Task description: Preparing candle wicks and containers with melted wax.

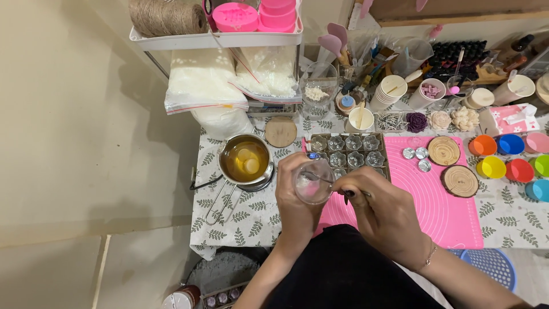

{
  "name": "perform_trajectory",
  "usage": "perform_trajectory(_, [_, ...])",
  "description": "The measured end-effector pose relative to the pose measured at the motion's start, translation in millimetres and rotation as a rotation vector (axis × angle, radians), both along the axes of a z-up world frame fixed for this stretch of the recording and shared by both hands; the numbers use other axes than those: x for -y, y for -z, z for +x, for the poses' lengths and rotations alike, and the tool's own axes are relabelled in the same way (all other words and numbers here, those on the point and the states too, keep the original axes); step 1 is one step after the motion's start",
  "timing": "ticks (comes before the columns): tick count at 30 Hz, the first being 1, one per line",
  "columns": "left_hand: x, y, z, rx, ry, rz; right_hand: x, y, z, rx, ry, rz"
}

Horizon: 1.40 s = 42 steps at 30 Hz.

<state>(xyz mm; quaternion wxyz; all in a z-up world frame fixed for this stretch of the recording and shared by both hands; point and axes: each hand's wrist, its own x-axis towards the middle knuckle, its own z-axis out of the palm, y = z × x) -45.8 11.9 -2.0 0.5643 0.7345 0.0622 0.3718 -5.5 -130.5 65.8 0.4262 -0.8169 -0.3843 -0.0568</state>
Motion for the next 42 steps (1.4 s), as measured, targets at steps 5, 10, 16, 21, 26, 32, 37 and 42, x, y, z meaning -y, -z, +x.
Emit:
perform_trajectory(5, [-2.5,1.1,-2.8,-0.011,-0.002,0.022,-6.4,0.3,0.3,-0.05,0.032,-0.009])
perform_trajectory(10, [-1.4,7.9,-4.9,-0.064,0.034,-0.096,-13.3,0.6,6.8,-0.107,0.036,-0.005])
perform_trajectory(16, [-4.3,16.1,-6.2,-0.059,0.029,-0.085,-19.6,9.0,9.5,-0.274,0.078,-0.049])
perform_trajectory(21, [-13.2,2.8,-3.1,-0.151,0.134,-0.225,-21.0,7.5,5.0,-0.26,0.084,0.022])
perform_trajectory(26, [-45.3,-10.1,16.9,-0.239,0.491,-0.419,-20.9,-31.6,43.4,-0.054,0.058,-0.116])
perform_trajectory(32, [-70.8,-68.1,74.2,-0.411,0.895,-0.61,-45.0,-123.8,135.3,-0.22,-0.096,-0.181])
perform_trajectory(37, [-71.9,-108.5,85.8,-0.296,0.951,-0.742,-55.4,-148.9,167.5,-0.396,-0.294,0.071])
perform_trajectory(42, [-63.2,-117.4,73.0,-0.283,0.914,-0.717,-53.5,-141.2,166.8,-0.474,-0.404,0.261])
